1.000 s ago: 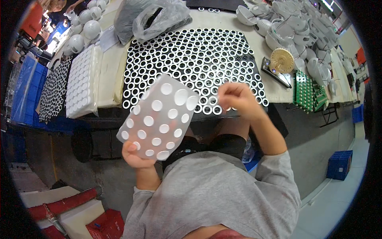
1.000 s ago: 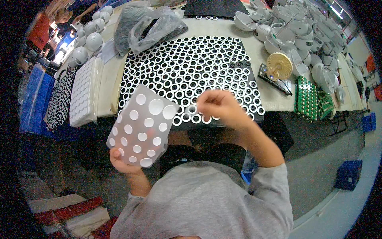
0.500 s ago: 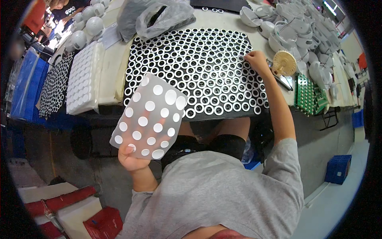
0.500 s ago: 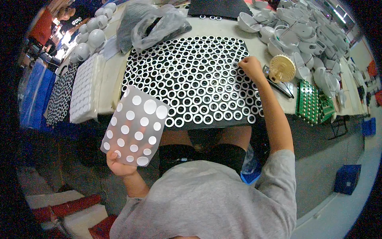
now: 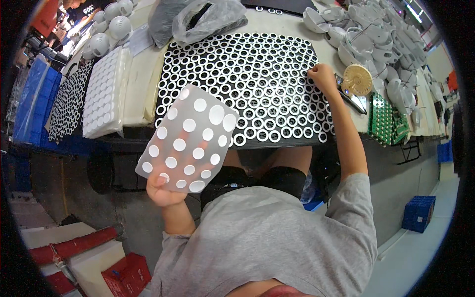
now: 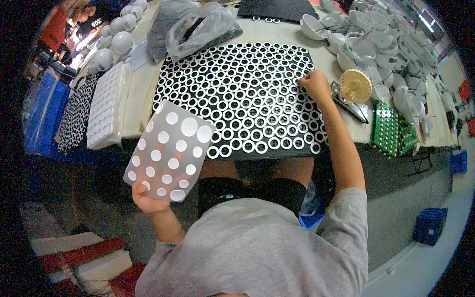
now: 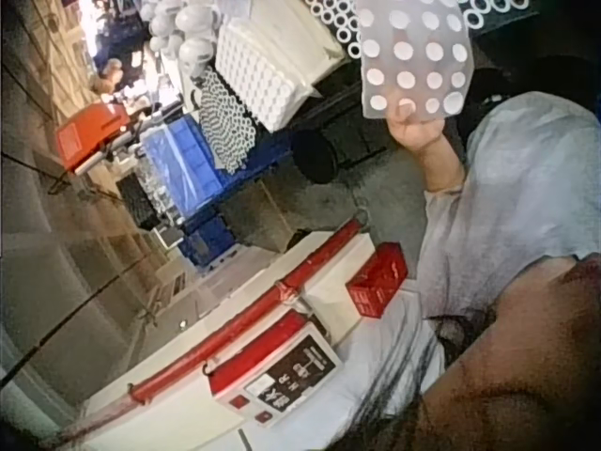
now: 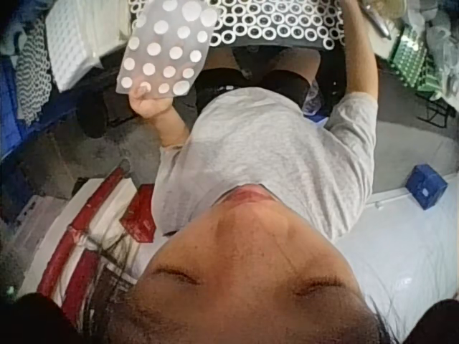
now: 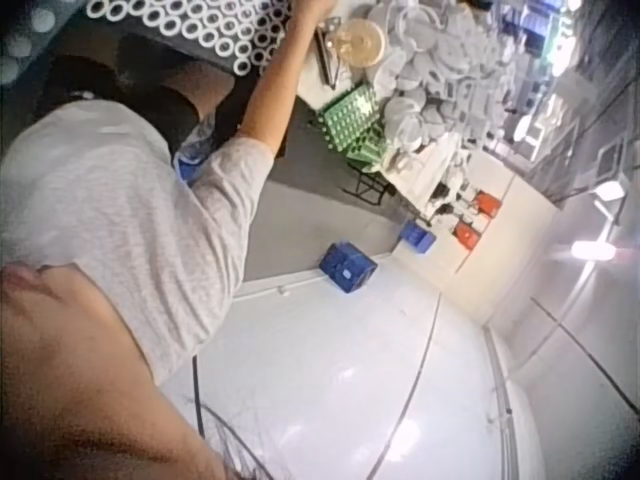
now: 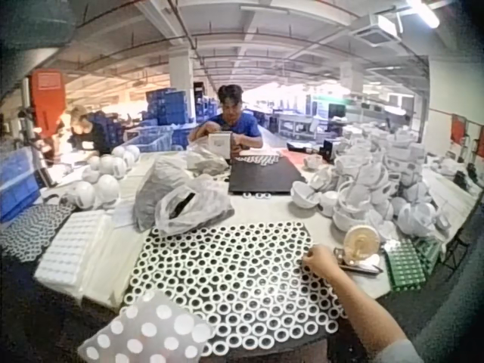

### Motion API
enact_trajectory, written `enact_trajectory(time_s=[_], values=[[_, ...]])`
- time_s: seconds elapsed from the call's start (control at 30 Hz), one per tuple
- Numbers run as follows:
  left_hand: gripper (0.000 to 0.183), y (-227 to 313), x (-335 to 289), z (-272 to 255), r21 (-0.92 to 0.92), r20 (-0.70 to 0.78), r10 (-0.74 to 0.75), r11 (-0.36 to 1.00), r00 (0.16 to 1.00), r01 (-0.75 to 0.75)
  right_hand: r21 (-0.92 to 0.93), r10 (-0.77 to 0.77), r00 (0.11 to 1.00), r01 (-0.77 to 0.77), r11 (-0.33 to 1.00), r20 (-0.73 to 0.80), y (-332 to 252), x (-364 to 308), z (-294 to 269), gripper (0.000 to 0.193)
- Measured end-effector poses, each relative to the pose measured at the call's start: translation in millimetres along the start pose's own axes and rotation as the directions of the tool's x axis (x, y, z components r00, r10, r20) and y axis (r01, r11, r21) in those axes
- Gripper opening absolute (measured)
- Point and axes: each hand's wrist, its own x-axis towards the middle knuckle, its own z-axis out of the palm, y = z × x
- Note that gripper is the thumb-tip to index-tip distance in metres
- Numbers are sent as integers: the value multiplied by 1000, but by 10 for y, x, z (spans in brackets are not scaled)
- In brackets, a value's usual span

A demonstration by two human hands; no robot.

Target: The person places white circular washers from a sheet onto a black perforated tray. The person holds the sheet in their left hand and uses their right hand to pick and place the washers one by one into the holes of the tray.

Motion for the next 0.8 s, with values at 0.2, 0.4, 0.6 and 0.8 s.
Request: enact_trajectory(time_s=[0.2, 0.4, 0.6, 0.8], values=[[66, 116, 55, -134, 121, -81, 134, 985, 988, -123, -92, 23, 1000, -23, 996, 1, -16, -15, -19, 20], [71, 153, 155, 22, -105, 170, 103, 991, 980, -86, -45, -120, 988, 116, 992, -96, -348, -271, -81, 22], [69, 280, 93, 33, -66, 49, 155, 986, 987, -152, 144, -309, 950, 313, 939, -48, -1006, -806, -267, 18], [75, 284, 161, 205, -56, 171, 102, 994, 980, -94, 542, -498, 863, 457, 705, -80, -1444, -1325, -559, 9]])
